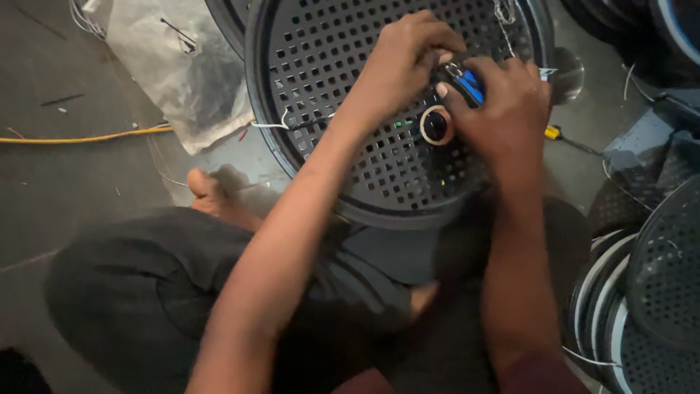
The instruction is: The person sits on the floor and assembles a small electronic device by connecting wires to a circuit board and securing them with electrical tape. They use pliers to strip wire ends and wrap tape around connections.
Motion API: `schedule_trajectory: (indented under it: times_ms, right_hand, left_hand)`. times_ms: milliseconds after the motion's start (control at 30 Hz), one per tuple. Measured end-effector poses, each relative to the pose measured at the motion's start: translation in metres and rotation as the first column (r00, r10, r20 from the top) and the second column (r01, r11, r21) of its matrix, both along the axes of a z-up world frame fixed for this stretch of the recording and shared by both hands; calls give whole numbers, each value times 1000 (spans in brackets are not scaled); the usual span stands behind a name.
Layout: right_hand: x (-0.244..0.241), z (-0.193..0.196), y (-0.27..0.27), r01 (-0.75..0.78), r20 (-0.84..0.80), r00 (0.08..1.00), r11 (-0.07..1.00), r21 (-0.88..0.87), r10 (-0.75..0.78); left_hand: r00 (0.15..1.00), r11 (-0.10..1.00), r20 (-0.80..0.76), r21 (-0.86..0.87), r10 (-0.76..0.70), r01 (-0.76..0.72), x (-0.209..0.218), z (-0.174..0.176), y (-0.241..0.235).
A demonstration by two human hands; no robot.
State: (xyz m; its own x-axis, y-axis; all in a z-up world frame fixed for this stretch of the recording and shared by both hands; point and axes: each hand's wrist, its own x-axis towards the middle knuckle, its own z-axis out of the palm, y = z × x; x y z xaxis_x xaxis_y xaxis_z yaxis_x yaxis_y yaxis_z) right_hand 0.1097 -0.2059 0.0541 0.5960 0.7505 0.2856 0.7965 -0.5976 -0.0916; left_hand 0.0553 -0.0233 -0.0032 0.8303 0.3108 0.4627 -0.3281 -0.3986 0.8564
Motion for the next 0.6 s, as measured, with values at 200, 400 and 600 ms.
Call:
schedule_trajectory:
  times_ms: [200, 400, 600]
  right_hand:
    - [2, -1, 2, -17, -32, 999, 1000, -12, 16]
    - [-3, 3, 7, 27, -169, 985, 999, 28, -21]
    - [-9, 1, 12, 37, -188, 982, 999, 37, -30]
  left_hand:
    - [998, 983, 45, -179, 53, -45, 1, -7, -2]
    - [997, 960, -28, -270, 74, -79, 1, -7, 1]
    - [995, 955, -7, -280, 95, -93, -3, -10, 1]
